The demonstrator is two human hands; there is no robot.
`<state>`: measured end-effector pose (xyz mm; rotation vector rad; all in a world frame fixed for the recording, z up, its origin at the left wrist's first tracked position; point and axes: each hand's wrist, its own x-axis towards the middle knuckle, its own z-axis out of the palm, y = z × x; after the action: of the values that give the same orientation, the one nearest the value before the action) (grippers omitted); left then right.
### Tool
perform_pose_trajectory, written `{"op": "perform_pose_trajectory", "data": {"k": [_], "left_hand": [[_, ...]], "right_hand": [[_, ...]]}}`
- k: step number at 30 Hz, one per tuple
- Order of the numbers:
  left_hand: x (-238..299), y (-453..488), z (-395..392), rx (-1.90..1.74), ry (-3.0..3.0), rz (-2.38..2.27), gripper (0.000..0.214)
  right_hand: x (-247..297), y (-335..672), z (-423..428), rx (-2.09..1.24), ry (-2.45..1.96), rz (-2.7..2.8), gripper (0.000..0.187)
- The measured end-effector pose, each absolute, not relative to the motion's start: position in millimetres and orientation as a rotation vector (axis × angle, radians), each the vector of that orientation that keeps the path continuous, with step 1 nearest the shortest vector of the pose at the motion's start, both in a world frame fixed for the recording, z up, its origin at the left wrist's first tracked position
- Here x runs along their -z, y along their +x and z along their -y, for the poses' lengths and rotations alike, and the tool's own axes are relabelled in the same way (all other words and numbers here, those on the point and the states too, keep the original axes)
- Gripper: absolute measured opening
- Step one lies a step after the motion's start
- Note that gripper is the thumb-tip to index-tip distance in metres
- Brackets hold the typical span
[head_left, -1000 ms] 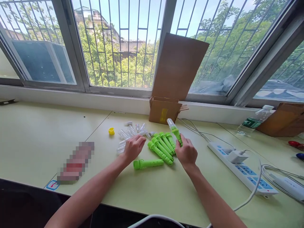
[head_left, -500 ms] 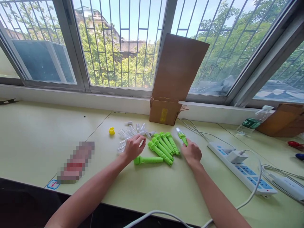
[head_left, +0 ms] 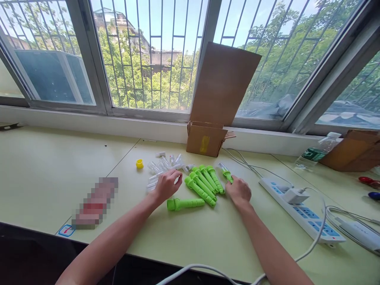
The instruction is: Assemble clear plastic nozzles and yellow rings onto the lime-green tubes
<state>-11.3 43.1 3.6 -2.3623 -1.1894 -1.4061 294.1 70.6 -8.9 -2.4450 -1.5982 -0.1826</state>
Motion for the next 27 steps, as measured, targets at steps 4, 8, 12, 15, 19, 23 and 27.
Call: {"op": "perform_pose_trajectory", "data": {"k": [4, 8, 12, 15, 19, 23, 27], "left_hand": [[-4, -12, -43, 1.375, -2.37, 1.228, 0.013], [-5, -13, -43, 1.371, -2.408, 1.254, 0.016], [-6, -14, -42, 1.443, -2.473, 1.284, 0.017], [-7, -11, -42, 1.704, -2.52, 1.395, 0.015], [-9, -7, -41, 2.196, -2.535, 1.617, 0.019], [-16, -7, -40, 2.591, -2.518, 1.729, 0.028], [-22, -9, -40, 2.802, -2.467, 1.785, 0.031]], "right_hand": [[9, 294, -71, 0.171, -2.437, 1.602, 0.037], [8, 293, -71, 0.163, -2.436, 1.593, 0.038], [8, 293, -71, 0.159, -2.428, 1.58, 0.039], [8, 292, -71, 0.155, -2.427, 1.577, 0.039], [7, 291, -70, 0.155, -2.427, 1.574, 0.037], [7, 290, -70, 0.156, -2.426, 1.574, 0.036], [6, 289, -70, 0.157, -2.425, 1.574, 0.036]]}}
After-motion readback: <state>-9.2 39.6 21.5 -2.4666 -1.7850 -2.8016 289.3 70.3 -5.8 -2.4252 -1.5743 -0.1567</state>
